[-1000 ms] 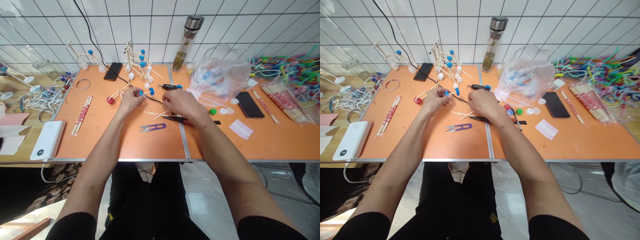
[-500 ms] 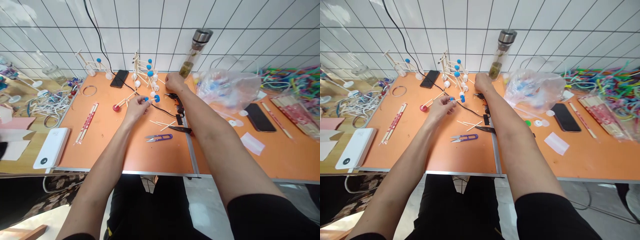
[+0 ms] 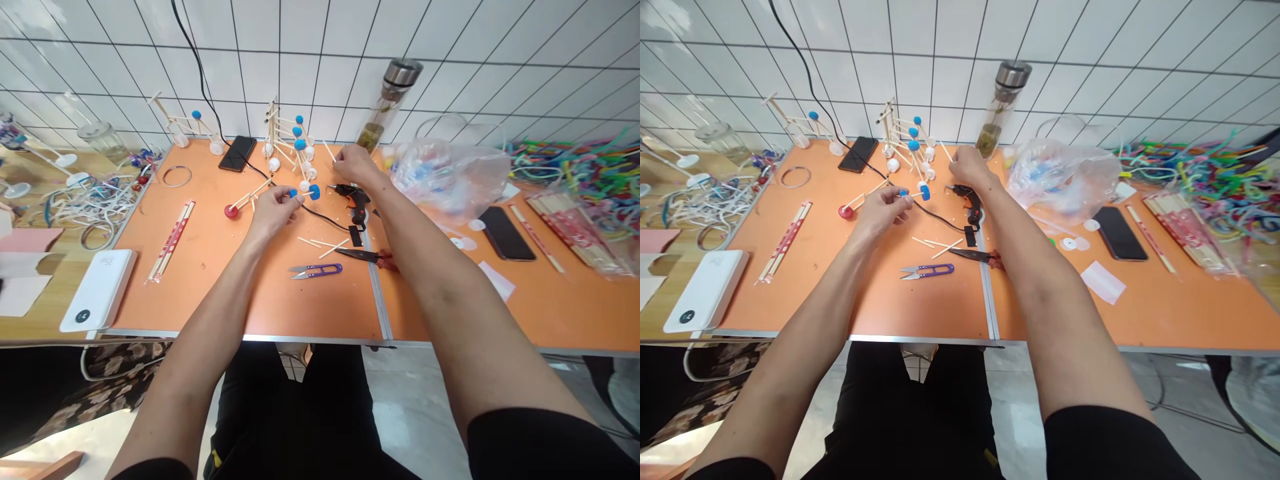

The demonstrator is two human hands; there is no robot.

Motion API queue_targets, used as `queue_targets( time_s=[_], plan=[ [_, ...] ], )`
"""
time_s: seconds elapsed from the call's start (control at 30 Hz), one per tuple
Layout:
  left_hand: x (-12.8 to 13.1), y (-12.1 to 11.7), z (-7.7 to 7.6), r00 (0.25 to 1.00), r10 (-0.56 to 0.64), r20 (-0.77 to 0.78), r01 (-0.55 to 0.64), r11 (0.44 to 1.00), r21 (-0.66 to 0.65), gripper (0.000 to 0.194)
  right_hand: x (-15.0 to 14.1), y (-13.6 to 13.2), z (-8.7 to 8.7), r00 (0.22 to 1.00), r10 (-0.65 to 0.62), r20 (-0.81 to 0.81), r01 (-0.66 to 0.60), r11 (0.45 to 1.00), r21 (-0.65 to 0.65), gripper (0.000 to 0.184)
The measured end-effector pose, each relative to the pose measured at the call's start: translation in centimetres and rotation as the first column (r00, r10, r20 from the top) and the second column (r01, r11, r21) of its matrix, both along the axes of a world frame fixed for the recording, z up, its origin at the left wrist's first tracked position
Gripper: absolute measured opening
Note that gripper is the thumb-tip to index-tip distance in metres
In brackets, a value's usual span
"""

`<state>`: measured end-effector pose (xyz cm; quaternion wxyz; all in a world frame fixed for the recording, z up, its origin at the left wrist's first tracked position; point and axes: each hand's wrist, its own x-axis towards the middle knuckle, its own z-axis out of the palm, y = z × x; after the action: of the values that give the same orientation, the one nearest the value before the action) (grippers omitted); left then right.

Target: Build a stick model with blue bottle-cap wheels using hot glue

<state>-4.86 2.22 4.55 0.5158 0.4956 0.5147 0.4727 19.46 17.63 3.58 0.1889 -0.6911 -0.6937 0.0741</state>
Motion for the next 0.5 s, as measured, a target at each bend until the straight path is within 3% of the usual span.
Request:
queue_targets(
  time_s=[0.1,0.17,0.23,0.33,0.43,0.5],
  plan=[
    [0.0,0.1,-0.2,0.998,-0.01,0.061,0.01,1.0,0.004,0.013,0.7,-3.5,1.8,0.979,0.033,-0.199,-0.009,0.993,0.121,0.02],
    [0.1,0.1,-0.2,0.992,-0.011,0.124,0.012,1.0,-0.009,0.014,0.9,-6.6,2.8,0.924,0.056,-0.379,0.006,0.987,0.162,0.022],
    [0.2,0.0,-0.2,0.98,-0.02,0.2,0.032,0.998,-0.056,0.014,0.5,-10.0,3.3,0.818,0.098,-0.567,-0.007,0.987,0.16,0.019],
    [0.3,-0.1,-0.1,0.948,-0.056,0.313,0.107,0.983,-0.151,0.017,-0.8,-14.7,2.8,0.574,0.137,-0.808,-0.043,0.99,0.137,0.011],
    [0.4,-0.4,0.1,0.919,-0.095,0.383,0.181,0.964,-0.195,0.017,-2.6,-17.8,1.8,0.363,0.144,-0.921,-0.119,0.987,0.108,0.018],
    [0.5,-0.6,0.1,0.913,-0.113,0.391,0.203,0.96,-0.195,0.018,-3.4,-18.8,1.4,0.292,0.135,-0.947,-0.127,0.987,0.102,0.029]
  ],
)
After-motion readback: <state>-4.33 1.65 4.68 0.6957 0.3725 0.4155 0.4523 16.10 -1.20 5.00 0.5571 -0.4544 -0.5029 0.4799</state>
